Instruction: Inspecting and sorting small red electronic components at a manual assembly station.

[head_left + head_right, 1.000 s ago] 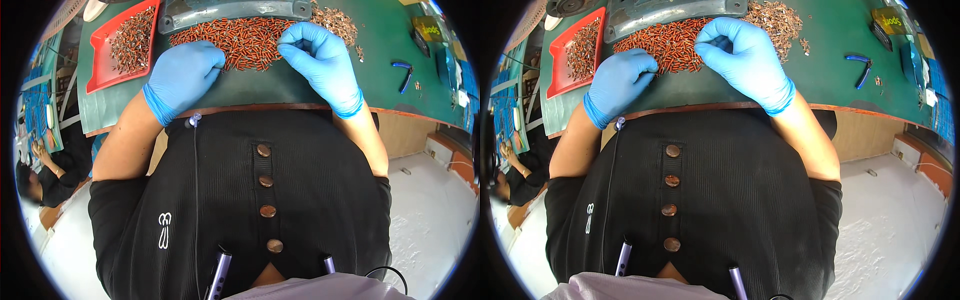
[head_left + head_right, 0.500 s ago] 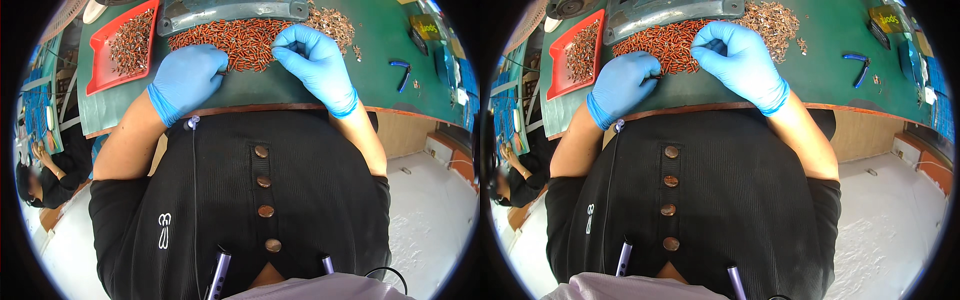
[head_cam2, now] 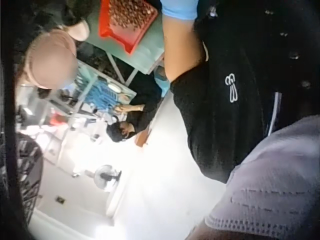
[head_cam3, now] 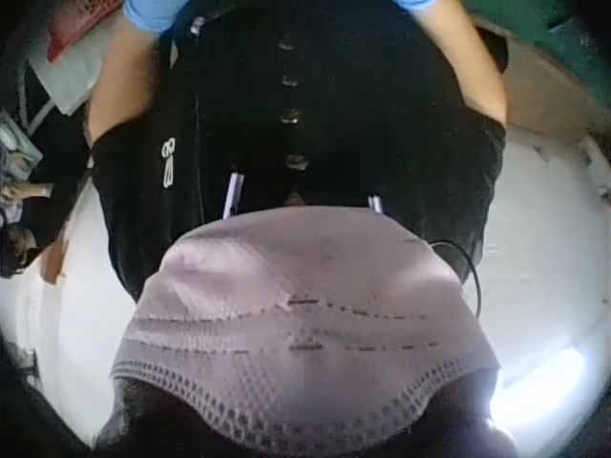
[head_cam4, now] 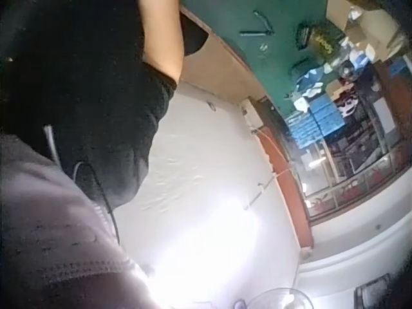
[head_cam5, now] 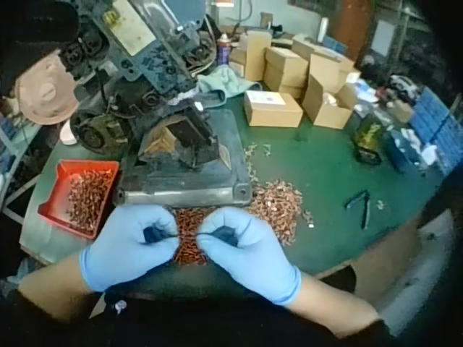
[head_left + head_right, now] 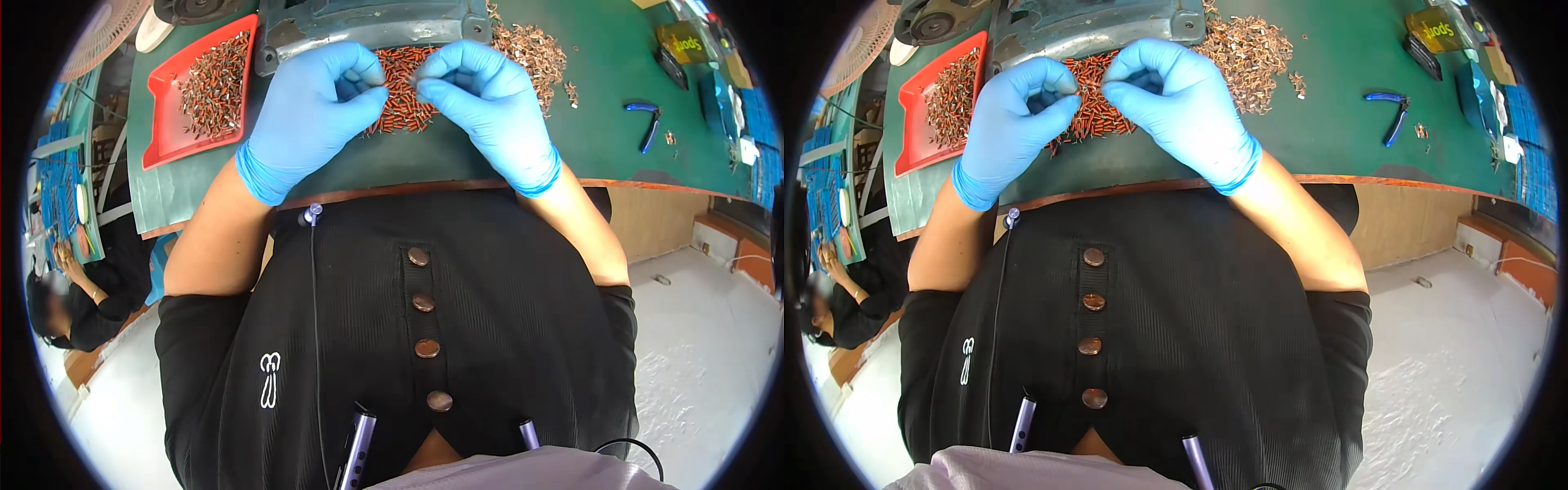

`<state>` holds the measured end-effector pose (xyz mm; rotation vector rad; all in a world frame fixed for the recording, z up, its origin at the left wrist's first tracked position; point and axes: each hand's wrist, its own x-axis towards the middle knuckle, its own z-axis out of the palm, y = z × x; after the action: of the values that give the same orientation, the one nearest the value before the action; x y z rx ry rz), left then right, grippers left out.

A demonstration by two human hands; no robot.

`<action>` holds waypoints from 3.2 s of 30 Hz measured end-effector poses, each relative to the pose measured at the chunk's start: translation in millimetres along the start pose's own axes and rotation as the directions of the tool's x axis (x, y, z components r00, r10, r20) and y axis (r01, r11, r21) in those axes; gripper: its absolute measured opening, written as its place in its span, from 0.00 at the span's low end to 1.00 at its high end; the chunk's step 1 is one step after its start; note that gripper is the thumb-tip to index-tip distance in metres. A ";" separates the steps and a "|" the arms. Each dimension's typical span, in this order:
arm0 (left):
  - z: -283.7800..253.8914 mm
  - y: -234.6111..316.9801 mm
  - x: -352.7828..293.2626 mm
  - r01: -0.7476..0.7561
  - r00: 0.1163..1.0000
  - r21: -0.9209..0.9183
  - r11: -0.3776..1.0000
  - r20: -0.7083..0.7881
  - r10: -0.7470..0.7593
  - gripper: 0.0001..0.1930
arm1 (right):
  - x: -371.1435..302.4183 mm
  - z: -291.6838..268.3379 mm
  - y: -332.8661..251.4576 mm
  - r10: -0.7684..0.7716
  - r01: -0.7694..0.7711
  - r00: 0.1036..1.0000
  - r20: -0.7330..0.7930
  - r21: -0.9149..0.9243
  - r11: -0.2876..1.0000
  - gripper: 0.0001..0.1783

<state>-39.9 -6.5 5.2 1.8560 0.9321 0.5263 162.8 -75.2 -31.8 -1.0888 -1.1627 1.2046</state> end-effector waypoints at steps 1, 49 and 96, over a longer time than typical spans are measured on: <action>2.8 2.9 2.3 -0.018 0.999 0.010 1.000 -0.028 0.018 0.06 | 1.7 2.7 -1.7 -0.038 0.039 0.999 -0.024 0.011 0.999 0.06; -9.9 2.5 134.5 -0.455 0.334 0.509 0.731 -0.663 0.670 0.04 | 142.4 25.3 -45.8 -0.235 0.180 0.877 -0.419 -0.169 0.969 0.09; -87.4 -60.0 1.4 -0.004 0.867 0.322 0.947 -0.470 0.164 0.09 | 14.4 -65.3 8.4 -0.234 0.259 0.940 0.250 -0.966 0.008 0.05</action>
<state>-122.1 58.9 -9.3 2.0961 1.3369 0.9894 227.0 -60.4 -45.8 -1.7344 -2.2289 -0.1836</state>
